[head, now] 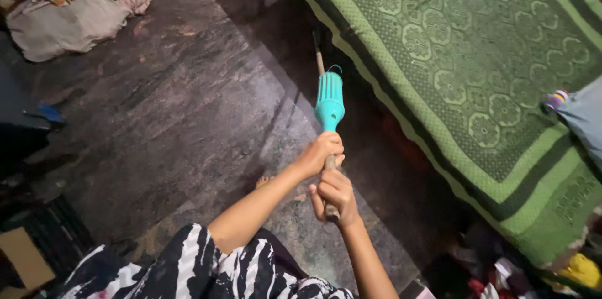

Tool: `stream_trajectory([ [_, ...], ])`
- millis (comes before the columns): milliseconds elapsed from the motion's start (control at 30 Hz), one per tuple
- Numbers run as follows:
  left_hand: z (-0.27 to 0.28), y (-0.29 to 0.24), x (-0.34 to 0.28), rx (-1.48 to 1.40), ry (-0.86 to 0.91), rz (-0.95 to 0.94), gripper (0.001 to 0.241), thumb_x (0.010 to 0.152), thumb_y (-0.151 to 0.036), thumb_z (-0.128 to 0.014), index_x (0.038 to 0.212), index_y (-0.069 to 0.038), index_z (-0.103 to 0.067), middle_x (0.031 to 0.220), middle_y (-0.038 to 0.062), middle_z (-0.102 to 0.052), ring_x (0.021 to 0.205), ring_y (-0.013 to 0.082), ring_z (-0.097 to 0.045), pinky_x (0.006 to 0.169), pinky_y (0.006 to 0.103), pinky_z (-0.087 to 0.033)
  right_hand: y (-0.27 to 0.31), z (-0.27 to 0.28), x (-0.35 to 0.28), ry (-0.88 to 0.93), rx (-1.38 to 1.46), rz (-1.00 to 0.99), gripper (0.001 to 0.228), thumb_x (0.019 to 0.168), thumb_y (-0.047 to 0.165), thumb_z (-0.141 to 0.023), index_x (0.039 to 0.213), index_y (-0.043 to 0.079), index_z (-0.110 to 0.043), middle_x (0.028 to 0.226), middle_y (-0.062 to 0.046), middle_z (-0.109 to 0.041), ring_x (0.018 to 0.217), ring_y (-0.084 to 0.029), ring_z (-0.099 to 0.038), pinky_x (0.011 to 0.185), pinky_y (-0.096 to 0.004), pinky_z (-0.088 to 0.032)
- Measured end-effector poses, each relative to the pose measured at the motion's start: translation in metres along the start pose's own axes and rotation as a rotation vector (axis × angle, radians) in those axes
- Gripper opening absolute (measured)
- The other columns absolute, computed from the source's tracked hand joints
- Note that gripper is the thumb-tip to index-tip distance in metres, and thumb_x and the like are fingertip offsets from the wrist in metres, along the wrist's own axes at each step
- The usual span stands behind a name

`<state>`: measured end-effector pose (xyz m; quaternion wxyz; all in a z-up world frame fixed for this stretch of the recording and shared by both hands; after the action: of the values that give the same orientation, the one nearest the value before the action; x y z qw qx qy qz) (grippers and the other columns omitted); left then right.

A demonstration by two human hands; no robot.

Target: The person mops a tiled floor using a teal mop with a wooden handle. They move the mop back and forth across the floor, covering areas near a bed and a table.

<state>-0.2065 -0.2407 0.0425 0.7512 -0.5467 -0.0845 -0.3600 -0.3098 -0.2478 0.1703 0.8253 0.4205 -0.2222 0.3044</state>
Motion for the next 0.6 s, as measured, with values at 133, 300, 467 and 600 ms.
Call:
stream_trajectory([
  [133,-0.025,-0.076,-0.047,-0.084,-0.089,-0.068,0.022,0.078,-0.009,-0.076,0.068,-0.005,-0.057,0.08,0.009,-0.06,0.085,0.0308,-0.062,0.076,0.0426,-0.051,0.075,0.031,-0.047,-0.006,0.017,0.006,0.027,0.077,-0.009,-0.068,0.065,0.004,-0.046,0.068,-0.01,-0.046,0.06,-0.028,-0.051,0.055,-0.038,-0.041],
  [300,-0.055,-0.208,-0.131,-0.13,-0.223,0.004,0.02,0.084,-0.008,-0.073,0.072,-0.004,-0.057,0.085,0.011,-0.061,0.088,0.0332,-0.062,0.08,0.0425,-0.052,0.181,0.091,-0.127,-0.093,0.032,-0.097,0.021,0.076,-0.008,-0.065,0.065,0.002,-0.05,0.067,-0.01,-0.05,0.059,-0.028,-0.054,0.057,-0.036,-0.044],
  [467,-0.099,-0.337,-0.172,-0.205,-0.023,0.004,0.018,0.087,-0.014,-0.072,0.073,-0.007,-0.063,0.084,0.01,-0.063,0.087,0.033,-0.062,0.08,0.0429,-0.052,0.271,0.18,-0.208,-0.311,0.075,-0.451,0.022,0.091,-0.005,-0.054,0.069,-0.004,-0.053,0.066,-0.01,-0.056,0.059,-0.02,-0.057,0.063,-0.027,-0.047],
  [600,-0.126,-0.404,-0.197,-0.22,0.172,0.024,0.024,0.09,-0.023,-0.073,0.073,-0.007,-0.066,0.085,0.01,-0.065,0.087,0.0337,-0.062,0.076,0.0437,-0.052,0.321,0.216,-0.244,-0.474,0.192,-0.387,0.029,0.099,0.003,-0.05,0.07,-0.003,-0.052,0.062,-0.006,-0.052,0.058,-0.014,-0.051,0.081,-0.037,-0.053],
])
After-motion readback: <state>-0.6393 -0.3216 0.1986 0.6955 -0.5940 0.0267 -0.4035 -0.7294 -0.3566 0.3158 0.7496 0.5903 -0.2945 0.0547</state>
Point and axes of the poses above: each hand's wrist, its own x-axis towards the middle knuckle, its own z-axis out of the back of the hand, y = z × x, the point moved 10 cm from there along x, towards the middle knuckle
